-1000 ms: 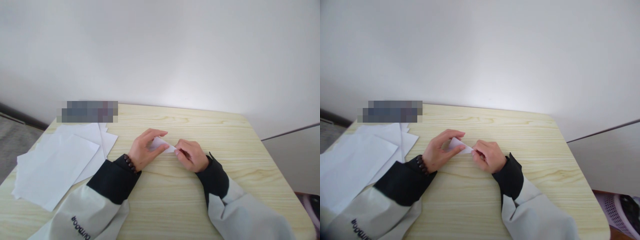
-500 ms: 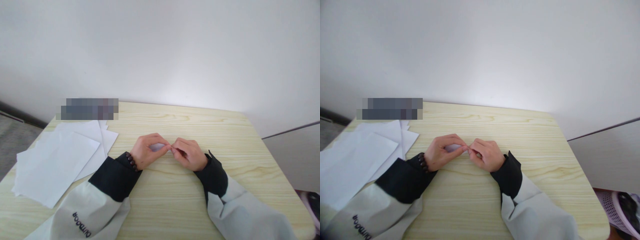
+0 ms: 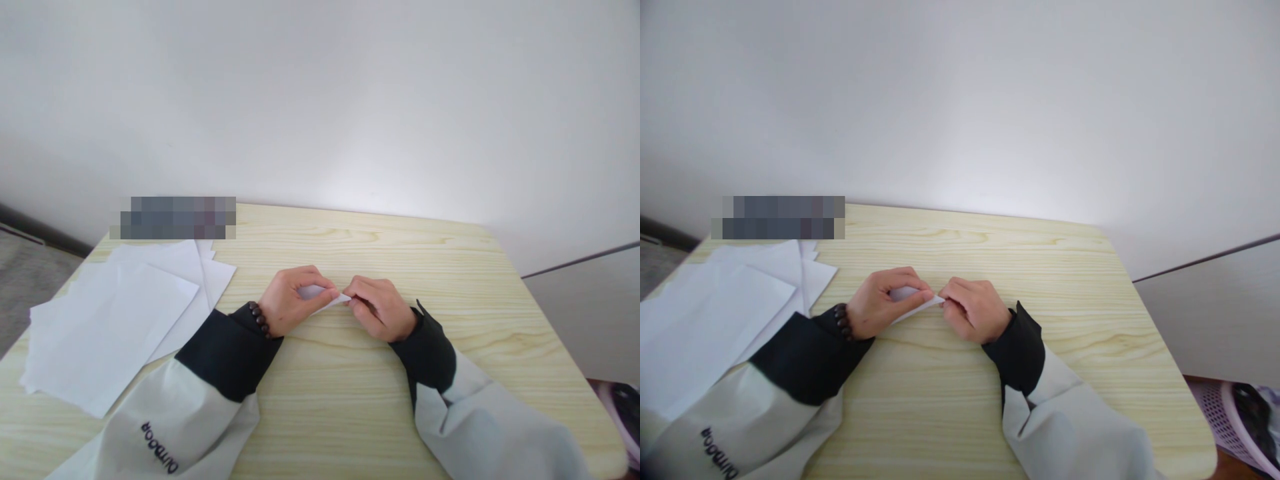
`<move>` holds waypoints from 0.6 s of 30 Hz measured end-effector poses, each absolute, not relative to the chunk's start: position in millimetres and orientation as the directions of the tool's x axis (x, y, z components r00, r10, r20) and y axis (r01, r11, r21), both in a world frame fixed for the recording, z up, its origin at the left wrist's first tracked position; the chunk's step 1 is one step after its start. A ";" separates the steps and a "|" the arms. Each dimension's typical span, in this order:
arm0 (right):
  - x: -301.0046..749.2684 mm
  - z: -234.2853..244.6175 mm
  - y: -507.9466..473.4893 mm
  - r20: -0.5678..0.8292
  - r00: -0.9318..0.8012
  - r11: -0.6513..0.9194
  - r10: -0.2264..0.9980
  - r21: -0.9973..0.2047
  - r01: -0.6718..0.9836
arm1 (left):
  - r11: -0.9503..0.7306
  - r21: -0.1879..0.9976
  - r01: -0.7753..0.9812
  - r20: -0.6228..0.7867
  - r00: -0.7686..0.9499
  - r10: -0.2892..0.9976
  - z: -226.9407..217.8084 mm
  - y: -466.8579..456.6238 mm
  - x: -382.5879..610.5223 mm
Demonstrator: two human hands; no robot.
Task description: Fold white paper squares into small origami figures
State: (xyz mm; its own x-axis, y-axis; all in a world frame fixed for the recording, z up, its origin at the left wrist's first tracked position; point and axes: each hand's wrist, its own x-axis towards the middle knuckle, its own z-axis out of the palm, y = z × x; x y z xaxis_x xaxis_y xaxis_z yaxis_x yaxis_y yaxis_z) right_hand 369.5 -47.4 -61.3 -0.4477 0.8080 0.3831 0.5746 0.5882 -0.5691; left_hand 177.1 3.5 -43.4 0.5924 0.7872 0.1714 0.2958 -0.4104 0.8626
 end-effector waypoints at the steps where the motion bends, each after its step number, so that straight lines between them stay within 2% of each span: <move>1: 369.1 -60.8 -47.6 0.378 -0.456 0.591 0.806 -0.571 0.571 | -0.403 0.867 0.293 0.165 0.595 0.786 -43.4 3.2 177.2; 11: 366.5 -61.6 -47.2 0.388 -0.459 0.601 0.799 -0.546 0.584 | -0.380 0.864 0.329 0.110 0.613 0.782 -44.9 2.4 177.8; 18: 368.1 -61.8 -47.4 0.373 -0.464 0.592 0.804 -0.582 0.558 | -0.380 0.860 0.341 0.097 0.622 0.777 -43.6 2.9 178.5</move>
State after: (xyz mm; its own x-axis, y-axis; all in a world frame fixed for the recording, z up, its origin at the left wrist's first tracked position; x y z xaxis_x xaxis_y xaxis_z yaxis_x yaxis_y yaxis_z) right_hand 368.1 -47.4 -61.8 -0.4636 0.8037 0.3731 0.5579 0.5919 -0.5818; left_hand 178.5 2.9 -43.6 0.6217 0.7773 0.0969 0.3413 -0.3801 0.8597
